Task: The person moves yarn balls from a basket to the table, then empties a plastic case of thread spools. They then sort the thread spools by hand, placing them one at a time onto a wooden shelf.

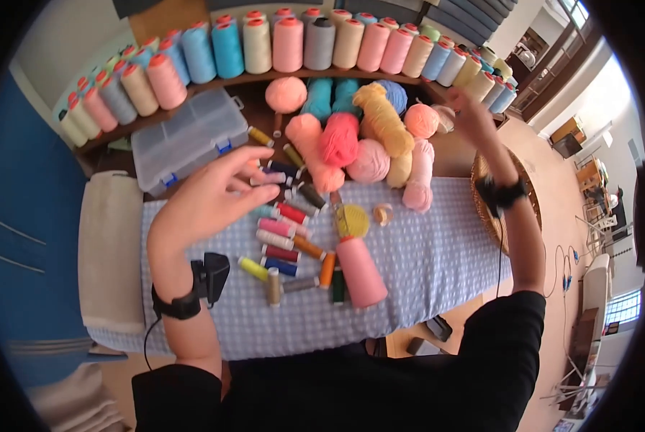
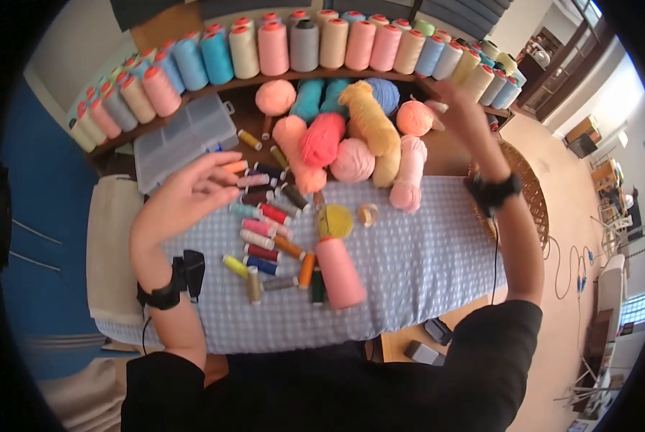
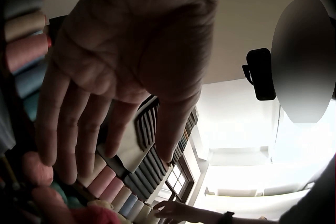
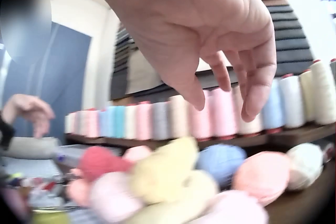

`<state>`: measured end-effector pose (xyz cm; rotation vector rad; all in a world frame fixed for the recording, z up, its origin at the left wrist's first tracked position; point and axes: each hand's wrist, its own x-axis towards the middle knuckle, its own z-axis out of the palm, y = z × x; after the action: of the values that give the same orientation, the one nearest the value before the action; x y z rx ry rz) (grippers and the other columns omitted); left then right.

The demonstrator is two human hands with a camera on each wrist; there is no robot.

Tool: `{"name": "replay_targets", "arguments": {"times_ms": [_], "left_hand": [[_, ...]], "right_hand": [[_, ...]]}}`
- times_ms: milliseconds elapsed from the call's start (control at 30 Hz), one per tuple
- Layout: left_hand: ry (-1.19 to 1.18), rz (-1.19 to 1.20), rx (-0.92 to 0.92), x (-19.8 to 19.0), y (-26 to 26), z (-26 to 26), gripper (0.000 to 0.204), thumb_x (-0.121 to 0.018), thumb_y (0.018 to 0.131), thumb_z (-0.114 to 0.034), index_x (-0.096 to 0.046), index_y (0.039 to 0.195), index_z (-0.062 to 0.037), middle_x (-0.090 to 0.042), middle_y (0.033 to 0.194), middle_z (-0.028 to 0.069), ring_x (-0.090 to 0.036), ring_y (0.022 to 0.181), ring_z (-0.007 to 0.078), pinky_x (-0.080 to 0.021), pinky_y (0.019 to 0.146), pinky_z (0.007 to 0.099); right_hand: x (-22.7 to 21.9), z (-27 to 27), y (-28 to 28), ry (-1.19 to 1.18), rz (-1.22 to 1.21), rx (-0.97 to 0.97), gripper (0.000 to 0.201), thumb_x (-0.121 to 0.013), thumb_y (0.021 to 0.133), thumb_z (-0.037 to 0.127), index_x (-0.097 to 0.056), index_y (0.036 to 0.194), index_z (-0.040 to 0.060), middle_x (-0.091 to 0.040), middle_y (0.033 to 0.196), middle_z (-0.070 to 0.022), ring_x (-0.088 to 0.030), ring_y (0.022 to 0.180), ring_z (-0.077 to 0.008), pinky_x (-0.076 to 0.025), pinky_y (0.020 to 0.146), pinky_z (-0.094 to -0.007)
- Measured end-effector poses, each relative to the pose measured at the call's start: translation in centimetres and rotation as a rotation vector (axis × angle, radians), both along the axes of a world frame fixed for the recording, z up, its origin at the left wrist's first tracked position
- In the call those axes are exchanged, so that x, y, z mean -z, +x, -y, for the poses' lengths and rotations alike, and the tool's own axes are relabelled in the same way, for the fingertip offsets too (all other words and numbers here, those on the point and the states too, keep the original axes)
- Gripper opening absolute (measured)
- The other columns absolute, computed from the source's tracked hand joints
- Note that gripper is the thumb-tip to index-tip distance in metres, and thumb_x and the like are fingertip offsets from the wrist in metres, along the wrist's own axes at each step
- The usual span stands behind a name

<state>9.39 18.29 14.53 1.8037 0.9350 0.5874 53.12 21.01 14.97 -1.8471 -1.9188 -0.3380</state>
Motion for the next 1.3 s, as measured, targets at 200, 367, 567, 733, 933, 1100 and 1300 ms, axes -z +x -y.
{"name": "replay_targets", "arguments": {"times_ms": [200, 367, 567, 733, 933, 1100, 1300], "left_hand": [[0.056, -0.061, 0.014, -0.4, 0.4, 0.6, 0.051, -0.066, 0.084, -0.025, -0.047, 0.124, -0.0016, -0.063, 0.099, 0.0142, -0.063, 0.084, 0.0175, -0.050, 0.072, 0.0282], [0.041, -0.026, 0.049, -0.7, 0.4, 0.9, 0.050, -0.066, 0.084, -0.024, -0.047, 0.124, -0.0015, -0.063, 0.101, 0.0145, -0.064, 0.086, 0.0183, -0.050, 0.073, 0.0282], [0.027, 0.028, 0.061, -0.8, -0.3, 0.8, 0.050, -0.067, 0.083, -0.022, -0.047, 0.125, -0.0025, -0.062, 0.103, 0.0145, -0.063, 0.087, 0.0180, -0.050, 0.073, 0.0283], [0.026, 0.074, 0.086, -0.8, -0.7, 0.6, 0.050, -0.067, 0.084, -0.020, -0.046, 0.125, -0.0024, -0.061, 0.105, 0.0143, -0.061, 0.086, 0.0165, -0.050, 0.072, 0.0278], [0.039, 0.041, 0.042, -0.5, -1.1, -0.3, 0.050, -0.066, 0.084, -0.019, -0.044, 0.126, 0.0001, -0.061, 0.105, 0.0143, -0.061, 0.085, 0.0175, -0.051, 0.075, 0.0296], [0.035, -0.013, -0.006, -0.7, -1.1, -0.6, 0.050, -0.066, 0.084, -0.020, -0.045, 0.125, 0.0001, -0.063, 0.102, 0.0140, -0.062, 0.084, 0.0185, -0.051, 0.074, 0.0300], [0.035, 0.073, 0.018, 0.3, -1.0, -0.7, 0.048, -0.066, 0.084, -0.020, -0.046, 0.123, 0.0001, -0.063, 0.099, 0.0128, -0.062, 0.080, 0.0158, -0.050, 0.070, 0.0277]], "right_hand": [[4.0, 13.5, -16.9, -0.904, 0.063, -0.207, 0.068, -0.061, 0.076, 0.055, -0.039, 0.123, 0.0103, -0.064, 0.077, -0.0190, -0.064, 0.074, -0.0369, -0.051, 0.066, -0.0452], [5.5, 15.0, -17.8, -0.794, -0.093, -0.289, 0.069, -0.073, 0.073, 0.035, -0.035, 0.125, 0.0090, -0.063, 0.067, -0.0160, -0.065, 0.063, -0.0315, -0.050, 0.055, -0.0397], [-1.0, 8.1, -10.0, -0.509, -0.422, -0.161, 0.060, -0.077, 0.071, 0.021, -0.045, 0.119, 0.0041, -0.063, 0.088, -0.0100, -0.062, 0.076, -0.0163, -0.051, 0.065, -0.0296], [-0.9, -1.8, 2.1, 0.075, -0.458, 0.307, 0.062, -0.077, 0.067, 0.029, -0.047, 0.114, 0.0004, -0.061, 0.097, -0.0129, -0.061, 0.089, -0.0210, -0.049, 0.076, -0.0315], [0.9, -7.9, 6.6, 0.194, -0.461, 0.634, 0.072, -0.071, 0.065, 0.037, -0.041, 0.121, 0.0039, -0.058, 0.111, -0.0219, -0.055, 0.106, -0.0377, -0.045, 0.088, -0.0426], [3.4, -9.6, 7.9, 0.408, -0.341, 0.592, 0.067, -0.075, 0.066, 0.022, -0.041, 0.120, 0.0035, -0.051, 0.119, -0.0191, -0.049, 0.113, -0.0352, -0.042, 0.093, -0.0413], [3.0, -7.7, 7.0, 0.247, -0.310, 0.597, 0.059, -0.073, 0.069, 0.024, -0.043, 0.114, -0.0003, -0.054, 0.112, -0.0215, -0.053, 0.105, -0.0361, -0.045, 0.088, -0.0431]]}}
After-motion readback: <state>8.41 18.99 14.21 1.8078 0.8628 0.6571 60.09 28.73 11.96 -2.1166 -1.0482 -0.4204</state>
